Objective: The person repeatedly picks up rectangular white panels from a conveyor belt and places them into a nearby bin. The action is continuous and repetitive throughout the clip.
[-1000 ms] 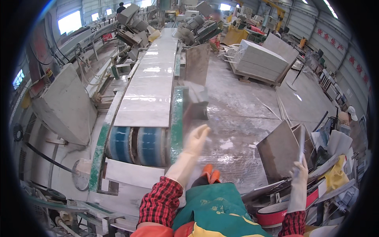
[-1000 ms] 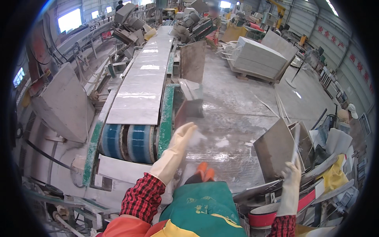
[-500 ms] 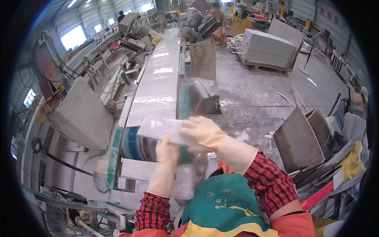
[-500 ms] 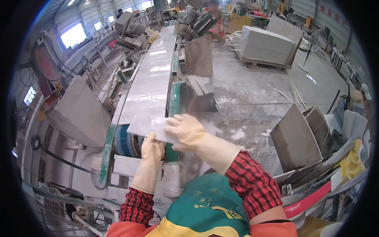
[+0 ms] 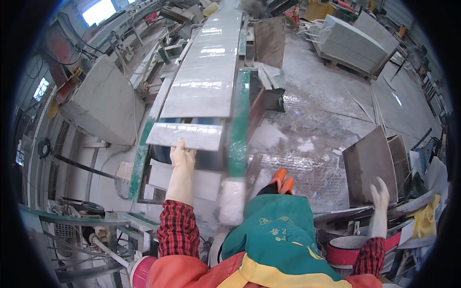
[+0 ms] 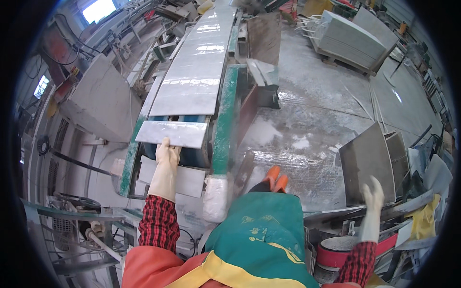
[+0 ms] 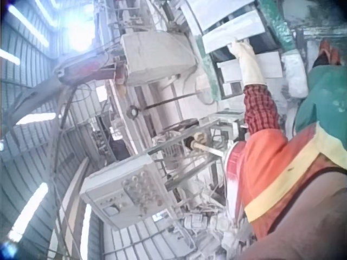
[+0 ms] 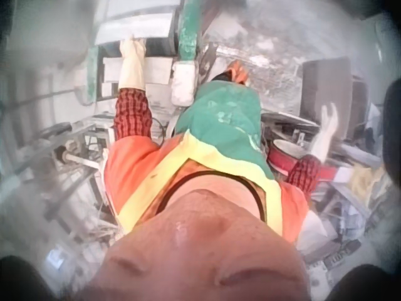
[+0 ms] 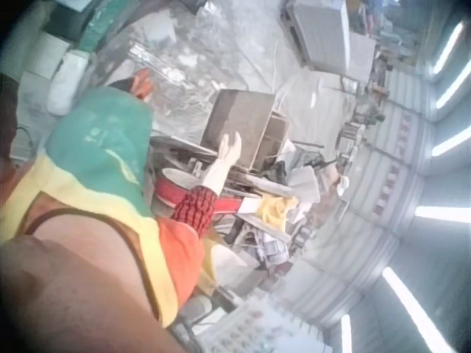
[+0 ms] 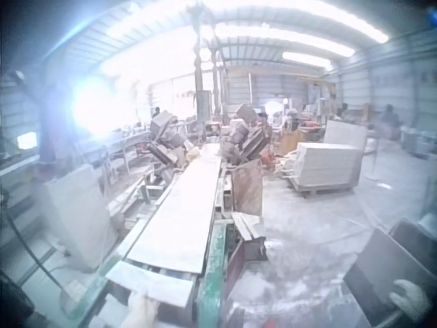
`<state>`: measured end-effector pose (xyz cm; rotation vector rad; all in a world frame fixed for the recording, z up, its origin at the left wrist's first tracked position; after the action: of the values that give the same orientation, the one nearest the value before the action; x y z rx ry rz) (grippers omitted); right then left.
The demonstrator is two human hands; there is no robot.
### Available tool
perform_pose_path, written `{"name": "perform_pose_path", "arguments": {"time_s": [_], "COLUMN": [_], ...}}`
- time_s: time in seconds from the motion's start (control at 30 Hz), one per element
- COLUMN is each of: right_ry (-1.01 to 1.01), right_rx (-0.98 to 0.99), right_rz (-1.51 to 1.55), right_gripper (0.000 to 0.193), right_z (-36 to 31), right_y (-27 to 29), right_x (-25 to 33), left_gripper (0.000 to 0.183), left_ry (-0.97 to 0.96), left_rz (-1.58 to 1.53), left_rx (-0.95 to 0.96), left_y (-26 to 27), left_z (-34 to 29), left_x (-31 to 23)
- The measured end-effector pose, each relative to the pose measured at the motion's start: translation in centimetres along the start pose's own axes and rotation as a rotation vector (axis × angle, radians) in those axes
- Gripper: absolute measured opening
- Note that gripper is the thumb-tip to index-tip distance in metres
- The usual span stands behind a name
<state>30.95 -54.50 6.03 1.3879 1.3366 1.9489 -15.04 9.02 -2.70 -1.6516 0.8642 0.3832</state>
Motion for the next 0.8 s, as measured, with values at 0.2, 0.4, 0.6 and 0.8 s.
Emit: {"name": "perform_pose_path", "arguments": {"time_s": [0.2, 0.4, 0.6, 0.8], "right_ry": [-0.740, -0.705, -0.480, -0.524], "right_rx": [-0.187, -0.358, -0.321, -0.298], "right_rz": [-0.350, -0.434, -0.477, -0.412], "right_gripper": [0.059, 0.058, 0.058, 0.058], "right_z": [-12.2, -20.2, -20.6, -20.2], "right_y": [9.4, 9.0, 6.7, 6.5], "right_x": [-13.0, -21.2, -22.4, -20.8], "left_gripper": [0.038, 0.035, 0.042, 0.052], "left_ry": [-0.007, 0.009, 0.074, 0.356], "left_rz": [0.030, 0.046, 0.427, 0.986], "left_rx": [-0.056, -0.032, -0.131, -0.109], "left_y": [-1.8, -1.9, -3.5, -1.9], "left_z": [1.0, 2.7, 1.8, 2.5], "left_x": [0.9, 1.9, 1.1, -1.2]}}
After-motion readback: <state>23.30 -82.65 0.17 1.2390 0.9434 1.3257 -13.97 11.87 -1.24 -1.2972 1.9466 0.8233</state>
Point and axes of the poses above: each hand's wrist, its own z-axis towards the middle knuckle, its own y-axis out of the back of the hand, x = y × z, the point moved 3 cm from there along z, towards the middle knuckle, and after that the axes turned 7 degrees about x, right-handed, at the moved point
